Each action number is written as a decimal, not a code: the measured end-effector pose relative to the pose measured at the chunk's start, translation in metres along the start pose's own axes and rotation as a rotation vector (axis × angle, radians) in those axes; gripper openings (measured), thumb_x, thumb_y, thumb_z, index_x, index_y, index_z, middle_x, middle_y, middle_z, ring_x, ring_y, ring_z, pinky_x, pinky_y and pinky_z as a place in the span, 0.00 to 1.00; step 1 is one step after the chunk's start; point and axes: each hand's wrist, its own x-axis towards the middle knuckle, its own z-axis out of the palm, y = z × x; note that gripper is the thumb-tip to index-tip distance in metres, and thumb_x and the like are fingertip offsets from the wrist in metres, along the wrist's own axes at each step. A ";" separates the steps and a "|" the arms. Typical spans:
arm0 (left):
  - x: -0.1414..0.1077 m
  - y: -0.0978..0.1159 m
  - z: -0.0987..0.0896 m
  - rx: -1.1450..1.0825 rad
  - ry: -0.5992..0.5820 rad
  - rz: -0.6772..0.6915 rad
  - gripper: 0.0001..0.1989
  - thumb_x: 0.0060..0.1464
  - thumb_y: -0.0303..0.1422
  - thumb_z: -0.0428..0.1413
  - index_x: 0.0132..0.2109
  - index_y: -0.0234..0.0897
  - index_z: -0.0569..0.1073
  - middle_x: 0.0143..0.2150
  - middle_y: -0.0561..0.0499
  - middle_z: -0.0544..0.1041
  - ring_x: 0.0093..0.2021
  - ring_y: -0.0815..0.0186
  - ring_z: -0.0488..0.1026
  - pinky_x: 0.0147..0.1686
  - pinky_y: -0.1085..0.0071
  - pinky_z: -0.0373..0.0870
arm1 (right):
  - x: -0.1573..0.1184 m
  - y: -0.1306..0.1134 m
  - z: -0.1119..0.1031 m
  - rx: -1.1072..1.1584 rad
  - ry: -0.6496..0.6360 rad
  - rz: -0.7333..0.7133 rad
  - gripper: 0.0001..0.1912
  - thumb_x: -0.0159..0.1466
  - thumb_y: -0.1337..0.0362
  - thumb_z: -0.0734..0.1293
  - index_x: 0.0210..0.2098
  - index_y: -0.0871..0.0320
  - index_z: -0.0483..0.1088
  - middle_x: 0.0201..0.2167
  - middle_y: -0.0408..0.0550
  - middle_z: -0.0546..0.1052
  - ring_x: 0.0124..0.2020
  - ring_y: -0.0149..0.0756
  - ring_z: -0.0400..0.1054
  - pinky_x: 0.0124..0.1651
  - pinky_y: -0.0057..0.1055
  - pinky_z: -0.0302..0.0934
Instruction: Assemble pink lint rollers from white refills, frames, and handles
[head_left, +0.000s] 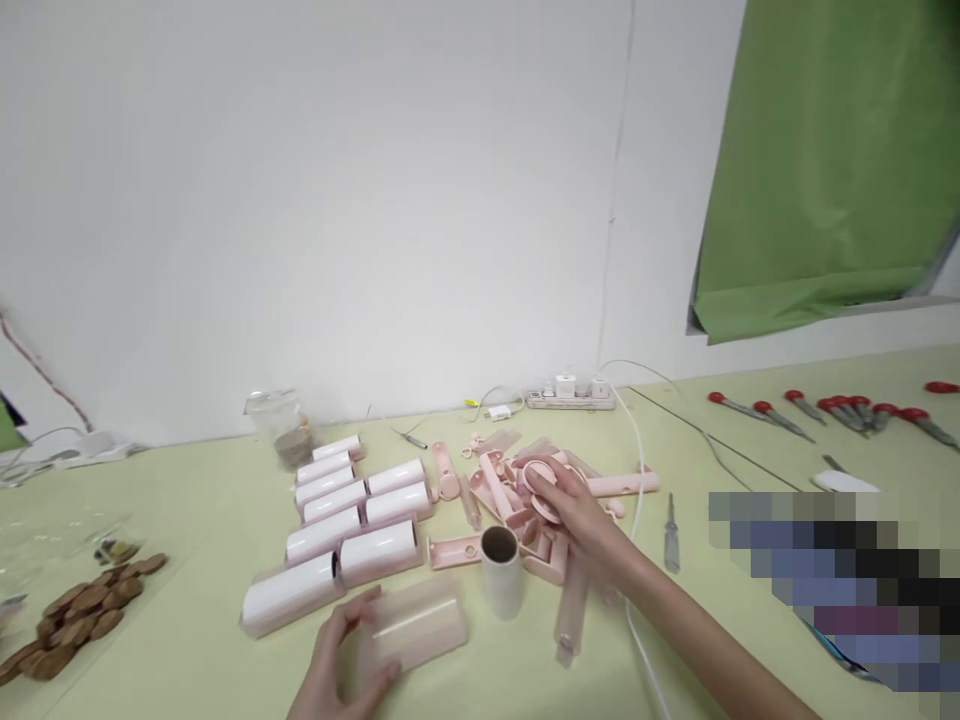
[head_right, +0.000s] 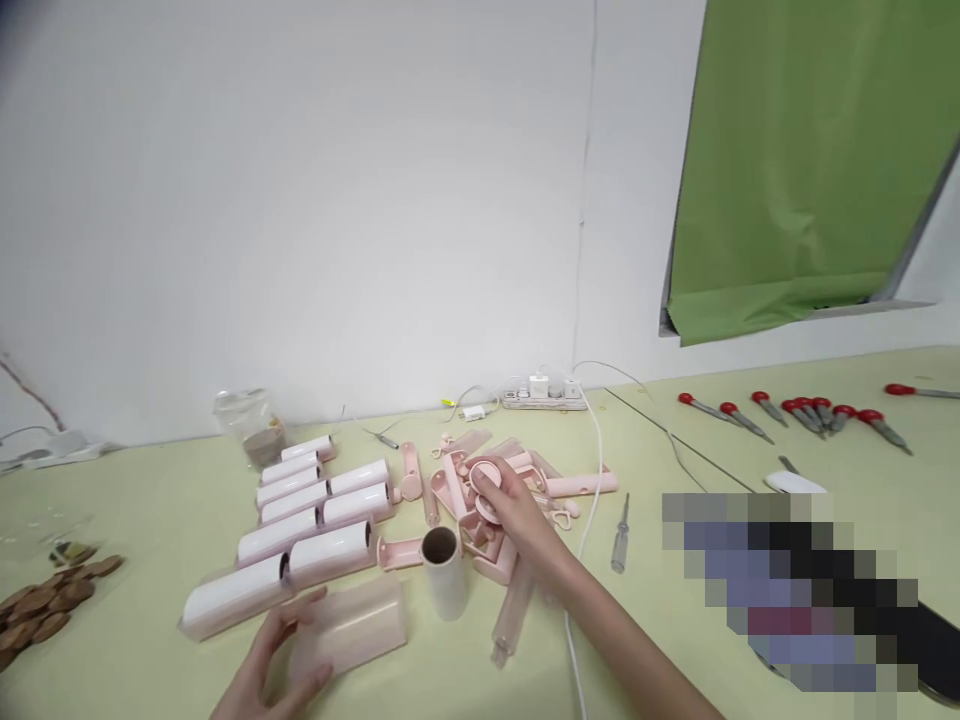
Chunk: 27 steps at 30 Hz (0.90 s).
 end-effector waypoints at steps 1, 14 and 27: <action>0.000 0.005 0.003 0.059 0.025 0.069 0.16 0.43 0.42 0.54 0.40 0.41 0.65 0.52 0.45 0.65 0.54 0.52 0.58 0.53 0.52 0.54 | -0.001 0.001 0.000 -0.138 0.004 -0.045 0.14 0.56 0.55 0.64 0.38 0.54 0.66 0.22 0.39 0.69 0.22 0.32 0.65 0.21 0.24 0.55; 0.061 0.081 0.085 -0.310 -0.565 0.183 0.29 0.41 0.25 0.57 0.50 0.42 0.55 0.47 0.50 0.71 0.45 0.62 0.68 0.46 0.66 0.62 | -0.015 0.016 -0.002 -1.395 -0.353 -0.557 0.22 0.65 0.63 0.50 0.58 0.46 0.50 0.44 0.52 0.68 0.26 0.35 0.70 0.26 0.30 0.64; 0.049 0.067 0.088 -0.354 -0.417 0.236 0.36 0.44 0.20 0.53 0.58 0.38 0.47 0.49 0.46 0.71 0.48 0.62 0.67 0.49 0.63 0.62 | -0.022 0.023 0.001 -1.382 -0.368 -0.521 0.23 0.65 0.57 0.52 0.59 0.43 0.45 0.56 0.48 0.62 0.30 0.37 0.72 0.25 0.30 0.64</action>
